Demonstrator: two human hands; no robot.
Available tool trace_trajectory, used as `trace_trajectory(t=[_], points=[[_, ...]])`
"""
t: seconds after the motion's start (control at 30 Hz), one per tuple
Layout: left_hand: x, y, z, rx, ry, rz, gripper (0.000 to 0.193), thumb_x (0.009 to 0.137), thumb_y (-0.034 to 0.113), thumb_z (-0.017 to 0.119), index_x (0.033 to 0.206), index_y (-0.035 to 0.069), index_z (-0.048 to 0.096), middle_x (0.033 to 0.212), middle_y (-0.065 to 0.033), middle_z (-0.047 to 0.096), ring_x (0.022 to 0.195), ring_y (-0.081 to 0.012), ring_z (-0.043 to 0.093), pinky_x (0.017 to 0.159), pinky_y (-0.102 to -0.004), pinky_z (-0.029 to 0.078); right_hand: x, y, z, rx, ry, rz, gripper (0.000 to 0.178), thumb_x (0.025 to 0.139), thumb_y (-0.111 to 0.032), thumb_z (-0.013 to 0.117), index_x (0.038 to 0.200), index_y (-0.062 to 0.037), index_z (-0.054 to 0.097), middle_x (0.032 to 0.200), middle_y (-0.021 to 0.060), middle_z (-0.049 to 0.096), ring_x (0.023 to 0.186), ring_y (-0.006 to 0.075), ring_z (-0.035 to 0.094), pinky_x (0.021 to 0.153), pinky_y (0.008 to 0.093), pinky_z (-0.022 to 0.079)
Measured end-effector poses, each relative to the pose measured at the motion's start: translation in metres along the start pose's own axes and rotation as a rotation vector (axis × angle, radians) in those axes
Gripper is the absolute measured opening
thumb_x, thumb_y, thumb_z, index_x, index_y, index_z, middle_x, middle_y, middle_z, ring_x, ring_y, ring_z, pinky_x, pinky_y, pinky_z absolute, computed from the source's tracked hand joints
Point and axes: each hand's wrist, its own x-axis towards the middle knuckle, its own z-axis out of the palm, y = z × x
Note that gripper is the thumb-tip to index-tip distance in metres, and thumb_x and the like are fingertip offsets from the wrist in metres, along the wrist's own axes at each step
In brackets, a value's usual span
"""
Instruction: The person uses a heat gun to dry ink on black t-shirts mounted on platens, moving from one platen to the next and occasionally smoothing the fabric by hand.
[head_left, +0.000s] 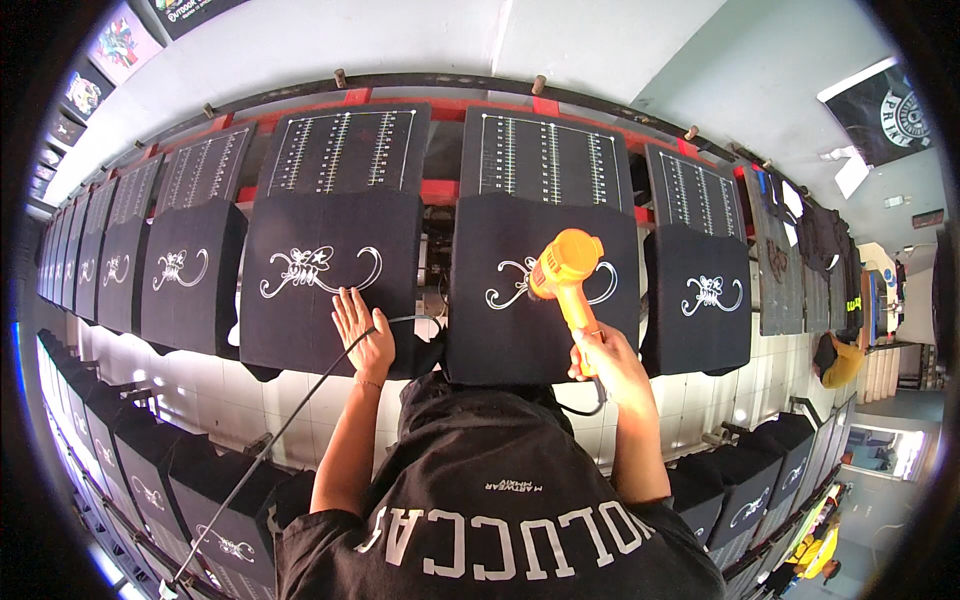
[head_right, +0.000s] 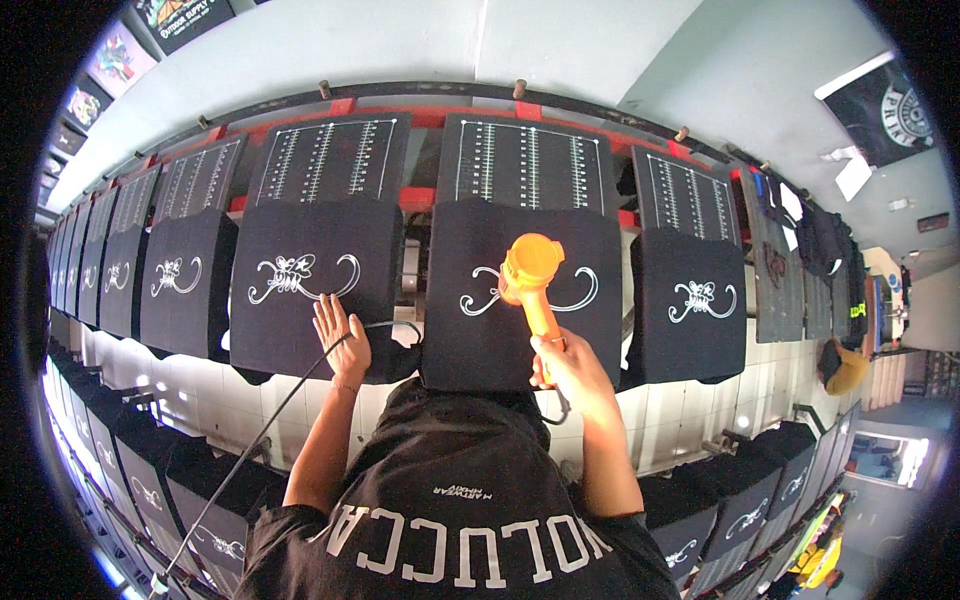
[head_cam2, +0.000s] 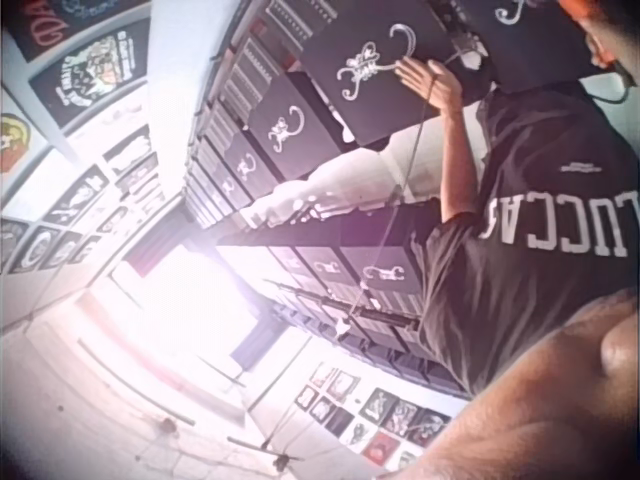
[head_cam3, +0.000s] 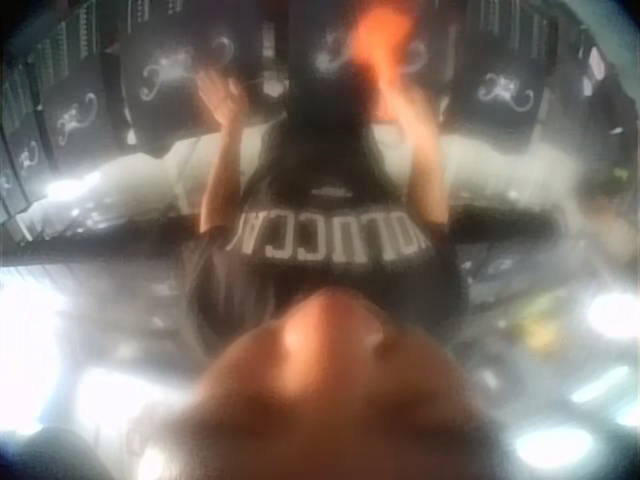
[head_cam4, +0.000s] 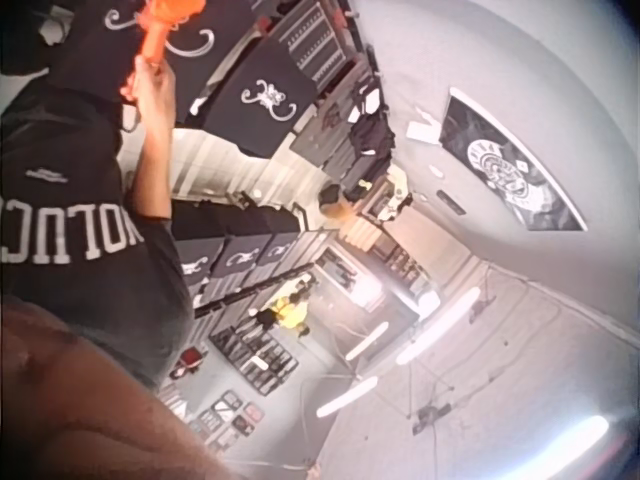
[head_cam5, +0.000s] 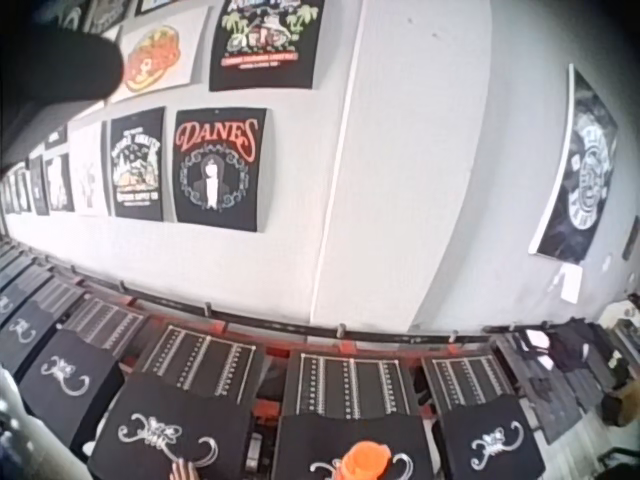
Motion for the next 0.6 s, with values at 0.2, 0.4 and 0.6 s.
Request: trace_trajectory(t=[0.2, 0.4, 0.6], points=[[-0.006, 0.003, -0.001, -0.028, -0.03, 0.09, 0.059, 0.093, 0.021, 0.045, 0.146, -0.002, 0.029, 0.154, -0.0205, 0.023, 0.144, -0.0373, 0.017, 0.118, -0.048, 0.013, 0.0, 0.002, 0.001, 0.013, 0.097, -0.043, 0.028, 0.096, -0.028, 0.057, 0.105, -0.0007, 0.054, 0.071, 0.0031, 0.057, 0.057, 0.012, 0.058, 0.054, 0.0246, 0.048], [-0.017, 0.024, -0.007, -0.027, -0.058, 0.15, 0.063, 0.088, 0.02, 0.05, 0.145, 0.0, 0.033, 0.153, -0.0236, 0.025, 0.143, -0.0402, 0.019, 0.117, -0.0492, 0.014, 0.0, -0.003, -0.014, -0.042, 0.044, -0.008, 0.031, 0.096, -0.031, 0.057, 0.102, -0.0006, 0.055, 0.07, 0.0034, 0.057, 0.057, 0.0126, 0.058, 0.054, 0.0255, 0.048], [-0.025, 0.046, 0.002, 0.021, -0.03, 0.115, 0.064, 0.087, 0.022, 0.051, 0.146, 0.004, 0.033, 0.153, -0.0228, 0.025, 0.143, -0.0406, 0.019, 0.117, -0.0508, 0.013, 0.001, -0.004, -0.036, -0.077, -0.029, -0.005, 0.031, 0.095, -0.033, 0.057, 0.102, -0.0021, 0.055, 0.07, 0.0027, 0.057, 0.057, 0.0123, 0.058, 0.055, 0.0253, 0.049]])
